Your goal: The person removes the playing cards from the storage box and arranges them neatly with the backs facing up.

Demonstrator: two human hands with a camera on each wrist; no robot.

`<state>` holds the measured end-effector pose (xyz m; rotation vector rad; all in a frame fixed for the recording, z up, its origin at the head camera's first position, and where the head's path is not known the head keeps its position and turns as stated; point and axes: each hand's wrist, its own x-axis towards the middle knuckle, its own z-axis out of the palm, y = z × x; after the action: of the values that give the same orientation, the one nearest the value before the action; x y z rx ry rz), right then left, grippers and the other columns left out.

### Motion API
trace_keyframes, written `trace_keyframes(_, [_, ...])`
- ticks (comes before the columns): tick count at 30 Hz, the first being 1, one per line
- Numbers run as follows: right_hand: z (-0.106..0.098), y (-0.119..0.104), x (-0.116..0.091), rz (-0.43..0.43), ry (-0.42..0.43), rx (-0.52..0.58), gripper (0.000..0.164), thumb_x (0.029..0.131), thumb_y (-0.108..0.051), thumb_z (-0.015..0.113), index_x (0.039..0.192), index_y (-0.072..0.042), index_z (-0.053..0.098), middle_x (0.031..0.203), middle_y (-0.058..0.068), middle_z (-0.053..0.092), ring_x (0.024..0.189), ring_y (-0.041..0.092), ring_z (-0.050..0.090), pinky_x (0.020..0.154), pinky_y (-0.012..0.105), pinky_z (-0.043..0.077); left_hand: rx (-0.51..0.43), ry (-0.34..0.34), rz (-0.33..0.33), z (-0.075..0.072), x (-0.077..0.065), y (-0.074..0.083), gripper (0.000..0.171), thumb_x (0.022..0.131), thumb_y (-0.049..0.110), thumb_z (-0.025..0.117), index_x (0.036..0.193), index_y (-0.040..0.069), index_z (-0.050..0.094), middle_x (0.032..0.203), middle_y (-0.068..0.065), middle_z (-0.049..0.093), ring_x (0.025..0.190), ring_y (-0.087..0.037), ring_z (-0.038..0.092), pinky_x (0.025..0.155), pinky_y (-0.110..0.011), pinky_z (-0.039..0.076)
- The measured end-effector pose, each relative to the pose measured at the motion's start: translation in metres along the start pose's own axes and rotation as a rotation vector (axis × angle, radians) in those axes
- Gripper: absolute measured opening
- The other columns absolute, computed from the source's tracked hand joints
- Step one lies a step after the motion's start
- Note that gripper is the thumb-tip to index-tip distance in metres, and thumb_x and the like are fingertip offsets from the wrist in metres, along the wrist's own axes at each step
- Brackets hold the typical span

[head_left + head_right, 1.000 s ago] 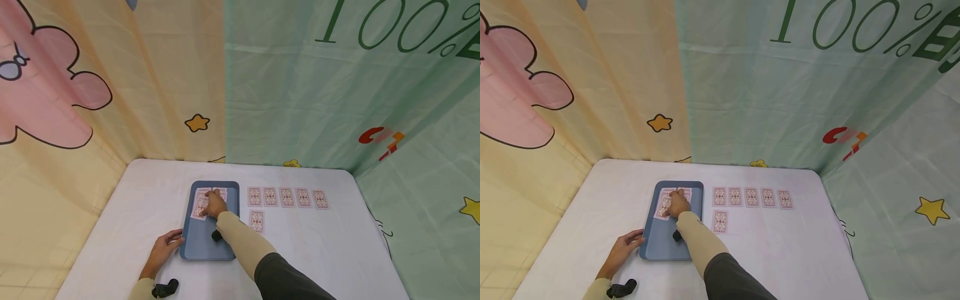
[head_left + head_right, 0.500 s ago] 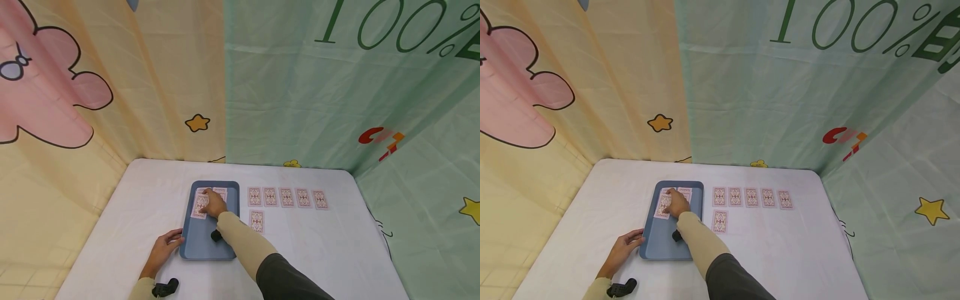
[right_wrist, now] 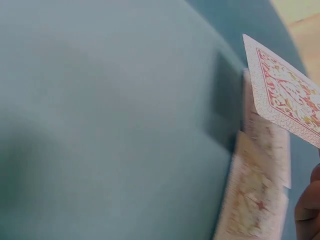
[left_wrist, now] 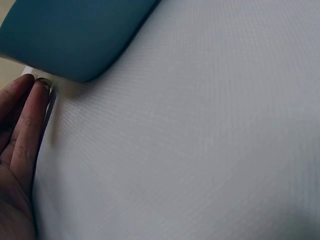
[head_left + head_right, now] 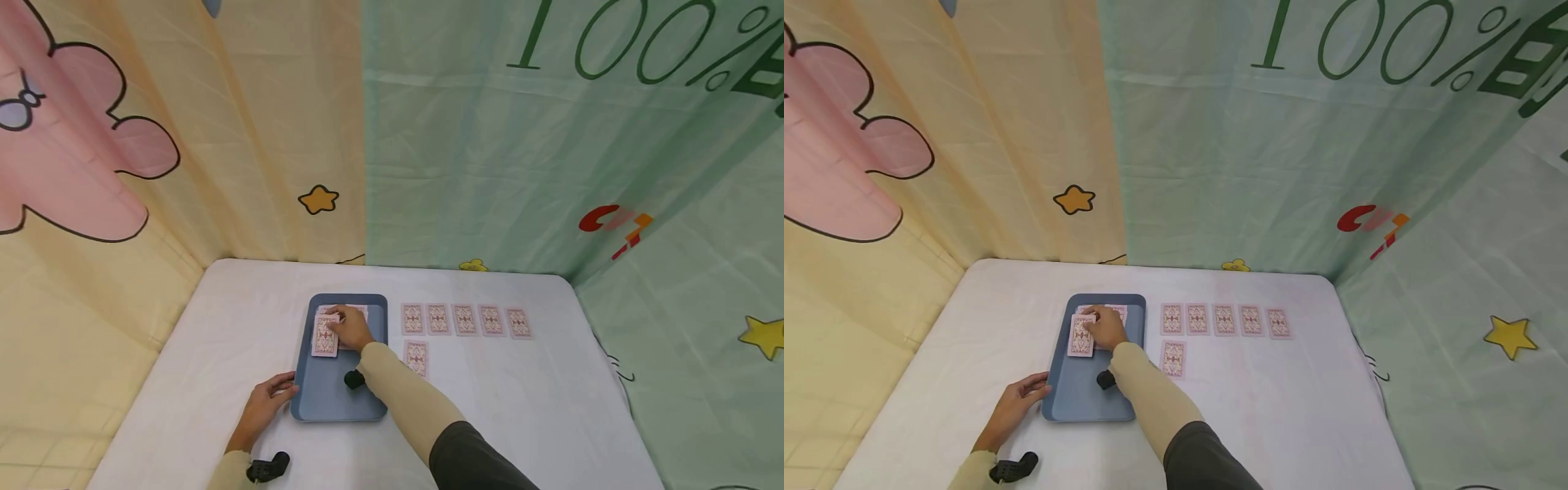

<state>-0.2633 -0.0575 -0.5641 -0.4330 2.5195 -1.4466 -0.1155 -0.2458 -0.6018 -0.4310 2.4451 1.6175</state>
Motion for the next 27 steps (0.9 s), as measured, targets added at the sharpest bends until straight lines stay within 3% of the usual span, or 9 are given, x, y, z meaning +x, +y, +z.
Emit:
trace_keyframes(10, [-0.04, -0.008, -0.015, -0.067, -0.035, 0.177, 0.023, 0.091, -0.007, 0.066, 0.114, -0.006, 0.069, 0.094, 0.005, 0.064, 0.067, 0.011, 0.048, 0.061, 0.023, 0.043, 0.017, -0.004, -0.002, -0.004, 0.0, 0.003, 0.051, 0.09, 0.025, 0.069, 0.13, -0.003, 0.056, 0.116, -0.017, 0.065, 0.11, -0.029, 0.059, 0.093, -0.042, 0.046])
trace_keyframes(14, [-0.061, -0.007, -0.027, -0.055, -0.021, 0.159, 0.022, 0.091, -0.009, 0.067, 0.113, -0.009, 0.07, 0.096, 0.002, 0.066, 0.07, 0.012, 0.05, 0.062, 0.023, 0.044, 0.013, -0.012, -0.004, -0.003, 0.001, 0.002, 0.052, 0.09, 0.025, 0.068, 0.131, -0.004, 0.055, 0.116, -0.017, 0.065, 0.112, -0.031, 0.058, 0.096, -0.046, 0.044])
trace_keyframes(19, [-0.088, 0.005, -0.042, -0.027, -0.02, 0.168, 0.022, 0.09, -0.011, 0.068, 0.113, -0.01, 0.07, 0.086, 0.003, 0.062, 0.066, 0.014, 0.047, 0.058, 0.025, 0.041, 0.018, -0.012, 0.0, -0.002, 0.001, 0.001, 0.052, 0.09, 0.026, 0.069, 0.13, -0.004, 0.056, 0.115, -0.017, 0.065, 0.112, -0.031, 0.058, 0.096, -0.046, 0.044])
trace_keyframes(23, [-0.109, 0.021, -0.052, -0.015, -0.007, 0.128, 0.022, 0.091, -0.013, 0.067, 0.113, -0.01, 0.07, 0.094, 0.003, 0.064, 0.069, 0.014, 0.047, 0.059, 0.026, 0.041, 0.019, -0.012, -0.002, -0.002, 0.001, 0.001, 0.05, 0.09, 0.026, 0.069, 0.13, -0.002, 0.057, 0.114, -0.016, 0.066, 0.111, -0.029, 0.058, 0.094, -0.041, 0.046])
trace_keyframes(27, [-0.127, 0.038, -0.064, 0.025, 0.001, 0.132, 0.023, 0.091, -0.015, 0.068, 0.113, -0.011, 0.07, 0.098, 0.005, 0.064, 0.071, 0.016, 0.049, 0.06, 0.027, 0.043, 0.02, -0.012, -0.014, 0.0, -0.001, 0.002, 0.051, 0.09, 0.026, 0.068, 0.131, -0.002, 0.056, 0.115, -0.016, 0.065, 0.113, -0.031, 0.057, 0.096, -0.044, 0.045])
